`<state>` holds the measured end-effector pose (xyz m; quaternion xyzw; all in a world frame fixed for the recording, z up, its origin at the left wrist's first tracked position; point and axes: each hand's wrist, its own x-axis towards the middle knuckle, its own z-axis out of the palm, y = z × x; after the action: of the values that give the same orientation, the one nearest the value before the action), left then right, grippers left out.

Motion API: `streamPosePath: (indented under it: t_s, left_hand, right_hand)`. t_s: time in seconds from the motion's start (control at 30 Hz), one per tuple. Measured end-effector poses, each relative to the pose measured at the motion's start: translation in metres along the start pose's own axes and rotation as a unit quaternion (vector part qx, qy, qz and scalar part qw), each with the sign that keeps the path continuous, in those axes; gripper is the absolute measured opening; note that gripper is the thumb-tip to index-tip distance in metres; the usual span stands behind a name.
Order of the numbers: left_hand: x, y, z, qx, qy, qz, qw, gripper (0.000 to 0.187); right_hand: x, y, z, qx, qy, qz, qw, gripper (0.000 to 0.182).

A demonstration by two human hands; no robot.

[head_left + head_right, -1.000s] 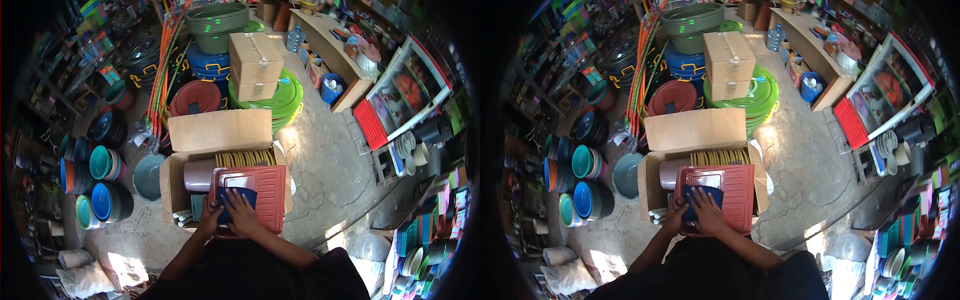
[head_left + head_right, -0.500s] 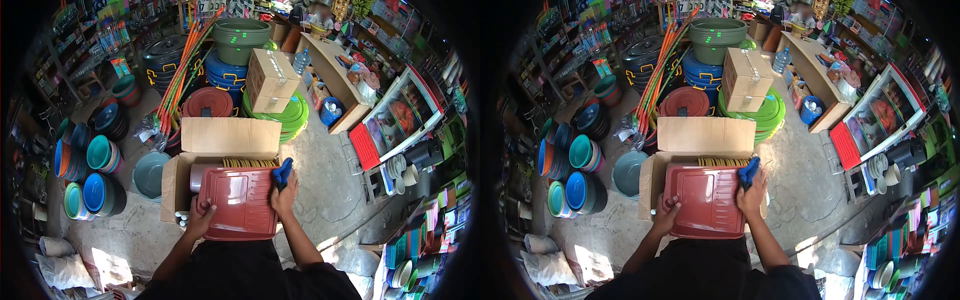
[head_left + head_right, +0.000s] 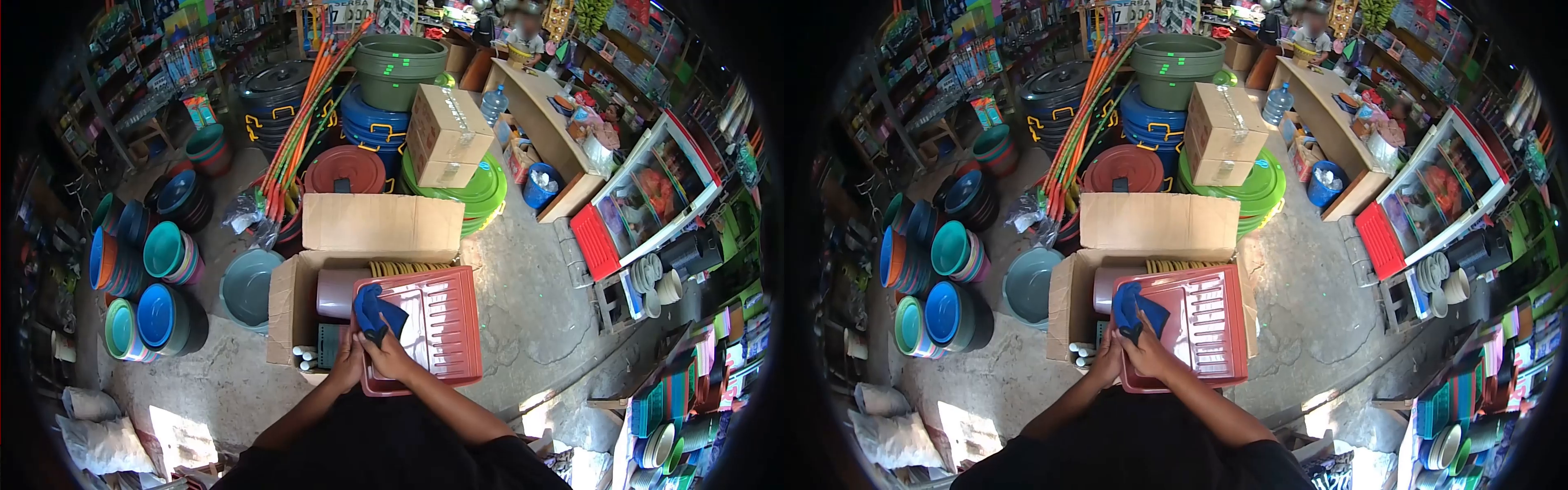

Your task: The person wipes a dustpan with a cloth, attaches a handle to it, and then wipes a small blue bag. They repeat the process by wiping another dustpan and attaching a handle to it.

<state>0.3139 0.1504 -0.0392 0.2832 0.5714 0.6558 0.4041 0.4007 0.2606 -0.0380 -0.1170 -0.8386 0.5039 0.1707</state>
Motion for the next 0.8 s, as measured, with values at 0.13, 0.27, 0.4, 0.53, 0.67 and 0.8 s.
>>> streamPosePath:
  t_s: [0.13,0.27,0.4,0.53,0.67,0.8]
  left_hand:
    - [0.002,0.004,-0.010,-0.142,0.048,-0.059,0.987,0.049]
    - [0.001,0.013,-0.022,-0.102,0.084,-0.042,0.990,0.047]
    - [-0.006,-0.020,-0.026,-0.030,0.117,-0.001,0.993,0.041]
    - [-0.007,0.020,-0.032,-0.134,0.152,-0.050,0.978,0.043]
    - [-0.012,-0.008,-0.038,-0.072,0.167,-0.048,0.982,0.054]
    - [-0.016,0.003,-0.037,0.037,0.163,-0.082,0.983,0.051]
  right_hand:
    - [-0.019,-0.047,-0.019,0.071,-0.112,0.145,0.980,0.043]
    - [-0.055,-0.030,-0.027,-0.182,-0.251,-0.005,0.951,0.055]
    - [-0.083,-0.012,-0.056,-0.195,-0.270,0.000,0.943,0.064]
    - [-0.104,0.000,-0.085,-0.345,-0.140,0.105,0.922,0.072]
    - [-0.092,0.027,-0.064,-0.319,0.063,0.151,0.933,0.081]
    - [-0.052,0.010,-0.026,-0.339,0.094,0.200,0.914,0.082]
